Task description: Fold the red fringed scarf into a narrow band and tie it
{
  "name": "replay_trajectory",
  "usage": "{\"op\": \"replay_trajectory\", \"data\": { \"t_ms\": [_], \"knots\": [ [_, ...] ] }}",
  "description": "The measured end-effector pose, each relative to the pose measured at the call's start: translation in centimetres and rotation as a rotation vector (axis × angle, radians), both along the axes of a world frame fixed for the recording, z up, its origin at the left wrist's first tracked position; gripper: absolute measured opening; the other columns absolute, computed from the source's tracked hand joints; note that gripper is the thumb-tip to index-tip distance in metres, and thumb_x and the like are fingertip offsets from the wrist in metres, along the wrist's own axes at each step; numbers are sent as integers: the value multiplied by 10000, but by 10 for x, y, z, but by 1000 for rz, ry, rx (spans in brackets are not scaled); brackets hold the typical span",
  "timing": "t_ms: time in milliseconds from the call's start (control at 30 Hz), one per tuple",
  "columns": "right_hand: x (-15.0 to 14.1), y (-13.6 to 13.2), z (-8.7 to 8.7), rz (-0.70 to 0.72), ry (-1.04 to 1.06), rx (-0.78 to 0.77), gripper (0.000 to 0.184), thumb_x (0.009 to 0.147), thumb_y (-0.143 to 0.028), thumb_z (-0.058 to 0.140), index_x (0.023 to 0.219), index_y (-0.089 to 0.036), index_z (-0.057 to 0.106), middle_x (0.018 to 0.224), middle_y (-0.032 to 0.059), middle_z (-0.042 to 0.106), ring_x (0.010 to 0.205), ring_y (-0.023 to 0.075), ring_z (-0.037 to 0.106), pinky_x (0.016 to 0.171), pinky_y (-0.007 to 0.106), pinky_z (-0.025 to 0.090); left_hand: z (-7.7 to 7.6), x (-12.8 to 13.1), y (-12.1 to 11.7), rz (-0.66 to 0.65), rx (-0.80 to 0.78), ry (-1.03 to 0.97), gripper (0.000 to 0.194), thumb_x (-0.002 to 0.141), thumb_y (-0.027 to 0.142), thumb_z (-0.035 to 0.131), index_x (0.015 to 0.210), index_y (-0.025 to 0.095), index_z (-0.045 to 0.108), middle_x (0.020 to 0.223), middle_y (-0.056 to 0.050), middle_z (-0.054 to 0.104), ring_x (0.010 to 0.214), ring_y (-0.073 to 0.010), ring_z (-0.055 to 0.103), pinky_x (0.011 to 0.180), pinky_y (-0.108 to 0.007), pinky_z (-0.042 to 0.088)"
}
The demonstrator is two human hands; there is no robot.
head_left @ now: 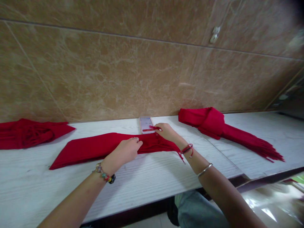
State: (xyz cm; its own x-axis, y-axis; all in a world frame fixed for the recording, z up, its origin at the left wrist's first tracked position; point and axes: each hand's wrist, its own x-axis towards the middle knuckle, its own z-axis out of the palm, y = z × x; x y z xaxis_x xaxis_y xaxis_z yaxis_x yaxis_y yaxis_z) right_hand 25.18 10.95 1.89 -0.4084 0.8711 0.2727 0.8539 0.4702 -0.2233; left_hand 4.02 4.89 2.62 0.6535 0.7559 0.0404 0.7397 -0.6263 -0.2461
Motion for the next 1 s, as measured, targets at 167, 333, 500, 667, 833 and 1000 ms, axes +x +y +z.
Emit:
{"op": "replay_trajectory", "data": {
  "t_ms": [167,333,500,667,833,1000],
  "knots": [
    [38,-2,11,-158,-26,-45,266,752,-55,452,868,-124,681,833,93,692,772,174,624,701,240,431,0,2,-1,-6,-21,6,260,816,70,405,1000,136,577,984,-117,607,874,-224,603,704,-319,498],
    [25,-17,15,200,-59,-45,308,735,-168,573,1038,-175,624,1084,78,629,985,181,564,866,280,410,2,8,-1,-8,-26,-6,219,847,139,418,991,134,582,956,-124,609,854,-244,605,665,-336,503],
    [4,-26,14,407,-215,-118,290,686,-98,568,967,-139,627,997,89,634,881,179,575,793,282,441,-3,7,0,-38,6,-30,277,830,55,367,951,152,597,913,-104,614,818,-212,609,644,-297,499],
    [16,-32,11,399,-250,-69,221,692,-71,530,880,-147,618,929,71,624,801,164,568,712,261,436,-4,5,0,-44,31,-2,233,855,109,403,967,158,600,937,-88,615,835,-201,606,649,-272,494],
    [16,-36,8,368,-307,33,203,747,-48,463,835,-140,621,876,75,630,792,158,571,733,263,415,-4,9,-1,-57,95,-65,295,872,319,468,1085,144,573,1107,-128,577,994,-244,559,805,-343,472],
    [20,-45,20,340,-338,112,212,779,-61,449,821,-152,636,860,73,628,763,151,568,710,258,408,-11,6,2,-43,108,-116,431,830,173,464,1260,167,465,1329,-125,440,1204,-255,412,987,-394,340]
  ]
}}
